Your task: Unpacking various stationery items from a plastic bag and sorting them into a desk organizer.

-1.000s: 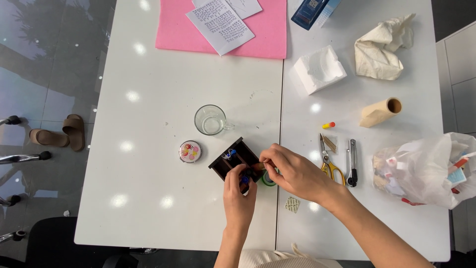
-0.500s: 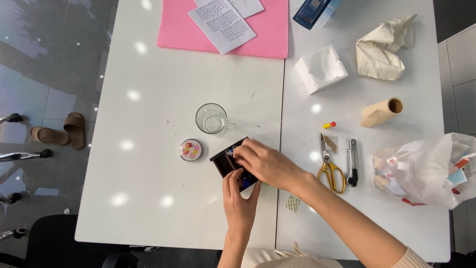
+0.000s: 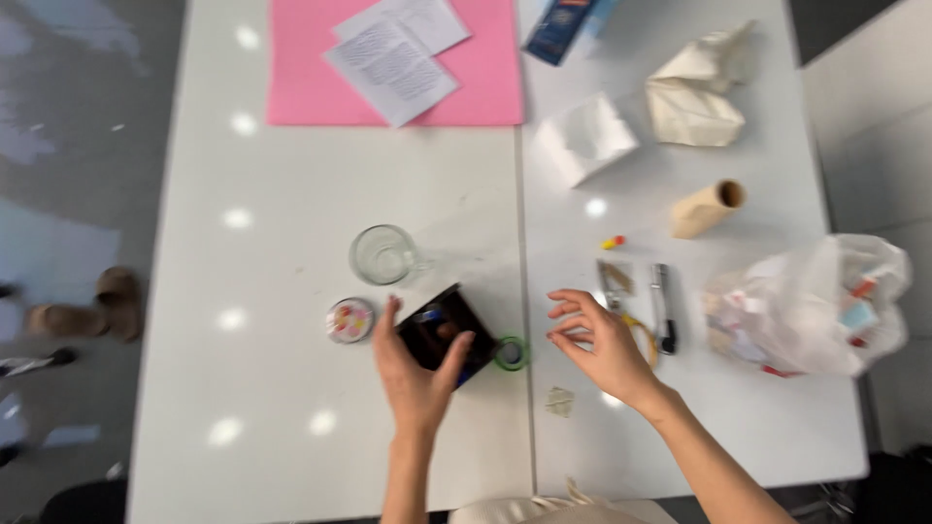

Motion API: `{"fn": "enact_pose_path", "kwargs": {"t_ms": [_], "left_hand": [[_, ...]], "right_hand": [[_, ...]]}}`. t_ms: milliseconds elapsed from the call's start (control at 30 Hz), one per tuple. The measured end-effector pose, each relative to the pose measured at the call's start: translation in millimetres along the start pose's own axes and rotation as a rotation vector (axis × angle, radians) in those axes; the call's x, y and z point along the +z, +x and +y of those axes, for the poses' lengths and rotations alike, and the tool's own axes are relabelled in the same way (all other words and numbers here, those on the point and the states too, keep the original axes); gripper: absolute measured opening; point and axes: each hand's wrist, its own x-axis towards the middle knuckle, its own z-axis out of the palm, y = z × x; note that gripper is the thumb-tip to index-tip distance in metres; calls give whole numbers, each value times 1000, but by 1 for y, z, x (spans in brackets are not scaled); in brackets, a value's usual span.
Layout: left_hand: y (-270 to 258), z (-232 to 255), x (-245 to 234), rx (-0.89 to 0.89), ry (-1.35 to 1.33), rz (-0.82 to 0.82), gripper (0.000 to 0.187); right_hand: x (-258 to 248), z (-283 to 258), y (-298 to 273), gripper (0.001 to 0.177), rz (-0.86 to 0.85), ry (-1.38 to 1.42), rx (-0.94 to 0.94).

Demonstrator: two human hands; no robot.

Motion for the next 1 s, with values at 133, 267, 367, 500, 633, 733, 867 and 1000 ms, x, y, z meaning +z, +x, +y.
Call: {"fn": "enact_pose_path", "kwargs": {"t_ms": [133,267,367,500,633,733,867,1000], "left_hand": [[9,10,13,-43,44,-52,109],[-8,48,3,-74,-187,27,88],[-27,49,-1,-145,-126,192,59],[-34,15,-9,-593,-28,119,75],[-22,15,-17,-1056,-354,-137,88],[-17,26,-21,-1043,-273,-178,81],[-31,-27,-7,-898,-73,-187,81],[-36,-24,-10,-929,-149,-262,88]], "right_hand": [[-44,140,-14,32,320,126,397],[-79,262,-2,21,556,-141,476],[-68,327,16,63,443,-452,419],[-55,329,34,52,334,-672,519],[-60,355,46,48,246,-815,450],[-77,293,30,42,219,-698,553],[-94,111,-5,37,216,-434,481],[-83,-2,-27,37,132,-311,395]]}}
